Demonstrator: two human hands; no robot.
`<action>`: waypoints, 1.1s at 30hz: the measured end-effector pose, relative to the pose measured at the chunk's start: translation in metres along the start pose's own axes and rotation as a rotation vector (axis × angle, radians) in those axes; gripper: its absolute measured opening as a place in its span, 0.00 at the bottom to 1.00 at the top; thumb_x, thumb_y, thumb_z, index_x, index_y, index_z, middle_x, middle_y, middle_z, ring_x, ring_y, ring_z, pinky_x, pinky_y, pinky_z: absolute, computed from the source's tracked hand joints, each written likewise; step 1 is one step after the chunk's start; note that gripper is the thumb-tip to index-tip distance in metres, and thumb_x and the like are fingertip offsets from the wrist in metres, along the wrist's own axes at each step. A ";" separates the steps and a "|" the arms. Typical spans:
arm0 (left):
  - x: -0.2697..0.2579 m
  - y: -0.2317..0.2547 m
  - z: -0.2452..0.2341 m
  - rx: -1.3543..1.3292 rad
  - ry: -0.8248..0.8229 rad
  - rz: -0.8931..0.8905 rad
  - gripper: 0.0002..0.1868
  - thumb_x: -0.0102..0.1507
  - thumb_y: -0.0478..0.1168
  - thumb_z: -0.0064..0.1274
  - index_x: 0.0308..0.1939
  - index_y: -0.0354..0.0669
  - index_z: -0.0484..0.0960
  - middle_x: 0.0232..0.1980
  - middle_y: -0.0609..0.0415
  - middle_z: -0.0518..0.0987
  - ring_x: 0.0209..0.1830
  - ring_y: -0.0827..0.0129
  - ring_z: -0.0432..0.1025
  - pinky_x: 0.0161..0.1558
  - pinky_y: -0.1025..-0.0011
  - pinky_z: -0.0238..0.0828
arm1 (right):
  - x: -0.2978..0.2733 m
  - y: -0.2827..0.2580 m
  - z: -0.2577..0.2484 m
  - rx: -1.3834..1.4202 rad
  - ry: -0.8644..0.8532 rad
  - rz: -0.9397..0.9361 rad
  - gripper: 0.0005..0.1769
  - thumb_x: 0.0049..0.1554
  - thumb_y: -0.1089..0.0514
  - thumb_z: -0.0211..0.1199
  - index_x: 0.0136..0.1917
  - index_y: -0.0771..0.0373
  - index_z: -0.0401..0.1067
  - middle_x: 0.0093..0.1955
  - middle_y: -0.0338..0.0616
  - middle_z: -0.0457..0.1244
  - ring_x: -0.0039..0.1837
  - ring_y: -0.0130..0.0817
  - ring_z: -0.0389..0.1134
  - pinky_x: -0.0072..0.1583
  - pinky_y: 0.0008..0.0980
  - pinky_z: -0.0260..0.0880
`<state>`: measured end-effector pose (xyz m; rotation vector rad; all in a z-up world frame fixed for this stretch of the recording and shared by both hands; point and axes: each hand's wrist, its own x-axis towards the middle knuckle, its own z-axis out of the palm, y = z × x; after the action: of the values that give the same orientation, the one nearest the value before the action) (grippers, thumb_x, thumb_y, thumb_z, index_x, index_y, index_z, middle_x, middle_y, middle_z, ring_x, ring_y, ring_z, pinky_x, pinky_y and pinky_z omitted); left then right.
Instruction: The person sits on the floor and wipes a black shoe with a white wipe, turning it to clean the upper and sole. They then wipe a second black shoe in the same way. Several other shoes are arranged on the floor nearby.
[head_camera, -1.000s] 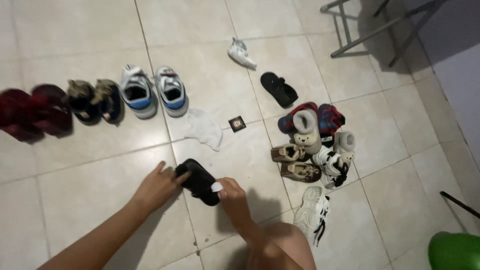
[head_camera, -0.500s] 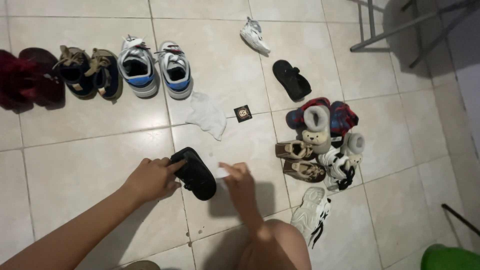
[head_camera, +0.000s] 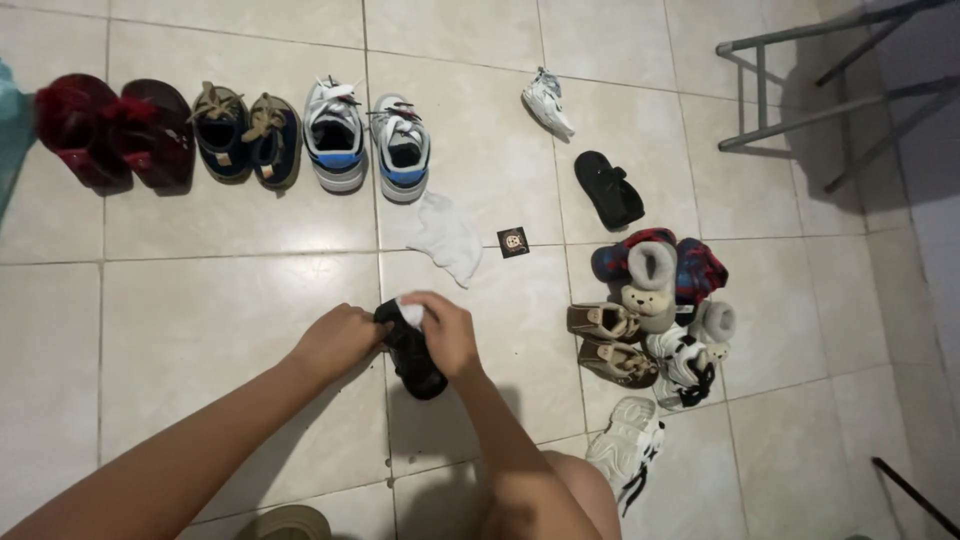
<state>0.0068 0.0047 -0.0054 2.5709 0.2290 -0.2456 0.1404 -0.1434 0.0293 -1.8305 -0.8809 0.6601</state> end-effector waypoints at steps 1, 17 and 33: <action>0.002 0.001 0.000 -0.007 0.003 0.001 0.13 0.64 0.48 0.54 0.35 0.44 0.86 0.34 0.49 0.83 0.34 0.51 0.78 0.40 0.56 0.75 | -0.013 0.010 -0.005 -0.007 -0.003 0.002 0.20 0.54 0.77 0.50 0.54 0.67 0.76 0.55 0.53 0.71 0.56 0.44 0.74 0.58 0.31 0.71; -0.009 0.030 -0.018 0.187 0.034 -0.029 0.09 0.61 0.45 0.55 0.34 0.44 0.82 0.26 0.49 0.83 0.26 0.57 0.79 0.30 0.61 0.75 | -0.084 0.027 -0.040 0.099 0.168 0.405 0.18 0.63 0.52 0.52 0.40 0.66 0.75 0.36 0.44 0.67 0.38 0.30 0.63 0.41 0.30 0.65; 0.003 0.033 -0.038 -1.043 -0.233 -0.517 0.12 0.63 0.39 0.48 0.45 0.35 0.79 0.26 0.47 0.85 0.22 0.62 0.79 0.24 0.67 0.73 | -0.023 -0.019 0.031 -0.723 0.126 0.388 0.23 0.61 0.44 0.57 0.38 0.66 0.74 0.35 0.60 0.68 0.42 0.60 0.71 0.47 0.51 0.71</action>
<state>0.0214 -0.0022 0.0420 1.4082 0.7139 -0.4596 0.0984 -0.1401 0.0358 -2.7065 -0.7324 0.4766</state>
